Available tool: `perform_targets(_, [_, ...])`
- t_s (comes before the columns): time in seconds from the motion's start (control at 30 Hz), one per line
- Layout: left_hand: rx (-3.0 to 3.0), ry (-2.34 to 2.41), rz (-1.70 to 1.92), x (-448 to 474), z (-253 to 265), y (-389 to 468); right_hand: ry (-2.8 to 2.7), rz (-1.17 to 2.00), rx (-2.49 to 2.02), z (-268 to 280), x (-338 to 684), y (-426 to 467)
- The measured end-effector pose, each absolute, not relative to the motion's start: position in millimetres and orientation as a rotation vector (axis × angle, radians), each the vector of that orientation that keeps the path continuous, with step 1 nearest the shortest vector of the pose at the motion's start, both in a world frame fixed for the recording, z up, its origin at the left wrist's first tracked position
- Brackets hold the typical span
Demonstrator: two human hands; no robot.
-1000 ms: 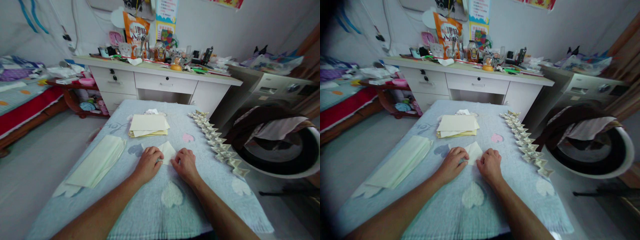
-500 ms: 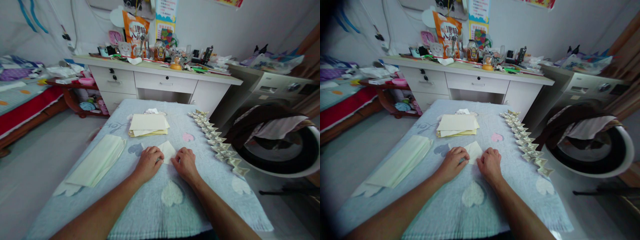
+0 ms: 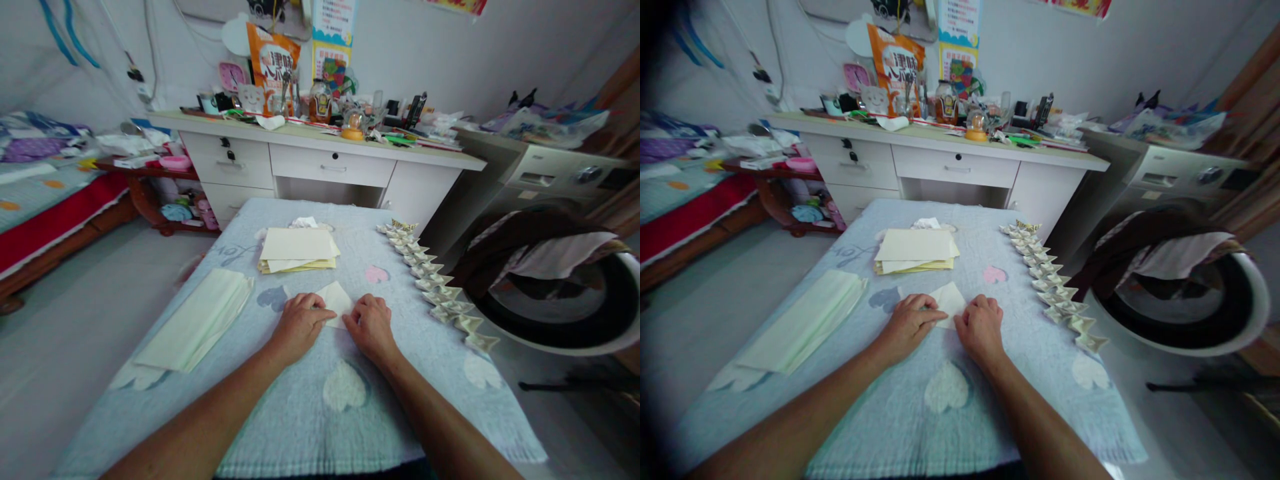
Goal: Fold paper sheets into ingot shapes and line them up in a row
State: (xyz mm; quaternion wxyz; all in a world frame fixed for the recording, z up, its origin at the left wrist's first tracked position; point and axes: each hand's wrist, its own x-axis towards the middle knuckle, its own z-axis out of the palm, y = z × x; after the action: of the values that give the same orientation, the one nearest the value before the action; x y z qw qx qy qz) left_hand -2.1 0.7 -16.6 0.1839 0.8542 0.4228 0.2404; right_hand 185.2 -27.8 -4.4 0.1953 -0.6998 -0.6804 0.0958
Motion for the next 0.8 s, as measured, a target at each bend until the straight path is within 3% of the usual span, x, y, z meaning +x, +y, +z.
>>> perform_targets(0.8, [2.397,1.231,0.651,0.5,-11.5,0.4,-1.997,0.140,-1.817,-4.4,181.1,-33.9])
